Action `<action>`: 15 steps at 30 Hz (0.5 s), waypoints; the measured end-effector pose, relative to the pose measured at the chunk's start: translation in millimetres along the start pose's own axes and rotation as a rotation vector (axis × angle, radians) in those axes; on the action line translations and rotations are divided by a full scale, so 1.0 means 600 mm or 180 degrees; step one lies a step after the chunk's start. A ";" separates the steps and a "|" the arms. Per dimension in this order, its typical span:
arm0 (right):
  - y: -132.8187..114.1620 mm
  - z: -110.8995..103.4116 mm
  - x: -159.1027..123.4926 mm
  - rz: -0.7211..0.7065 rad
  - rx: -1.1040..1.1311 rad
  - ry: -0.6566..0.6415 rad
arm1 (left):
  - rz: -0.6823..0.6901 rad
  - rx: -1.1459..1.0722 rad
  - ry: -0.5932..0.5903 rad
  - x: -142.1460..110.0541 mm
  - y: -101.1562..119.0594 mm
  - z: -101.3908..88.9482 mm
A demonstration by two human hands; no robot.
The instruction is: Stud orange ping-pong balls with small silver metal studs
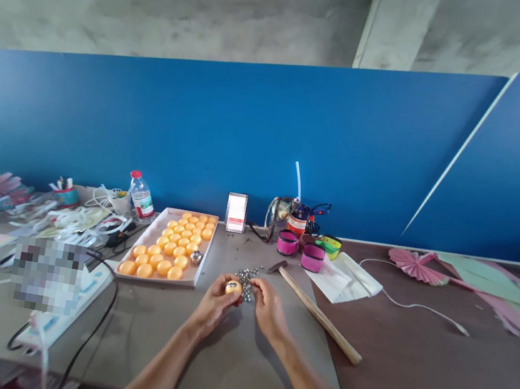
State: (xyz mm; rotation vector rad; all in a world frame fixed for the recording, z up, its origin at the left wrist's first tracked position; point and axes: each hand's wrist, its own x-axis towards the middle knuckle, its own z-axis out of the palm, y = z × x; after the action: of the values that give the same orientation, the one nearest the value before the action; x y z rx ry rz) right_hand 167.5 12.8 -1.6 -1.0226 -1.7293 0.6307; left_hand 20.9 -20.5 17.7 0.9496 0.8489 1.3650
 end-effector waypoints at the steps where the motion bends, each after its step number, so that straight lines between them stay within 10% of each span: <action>1: -0.005 0.001 0.003 0.0067 0.0072 -0.0036 | -0.0004 0.0010 -0.0040 0.000 0.000 0.000; 15: -0.005 0.047 0.061 0.1246 0.1788 0.0253 | 0.0051 0.0643 0.0227 0.027 0.009 0.008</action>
State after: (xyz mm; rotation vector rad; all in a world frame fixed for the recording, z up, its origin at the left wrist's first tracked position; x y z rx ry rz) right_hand 134.8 44.3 8.2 -0.9611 -1.1778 1.2254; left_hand 23.9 -4.5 25.1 1.0693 1.0501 1.3513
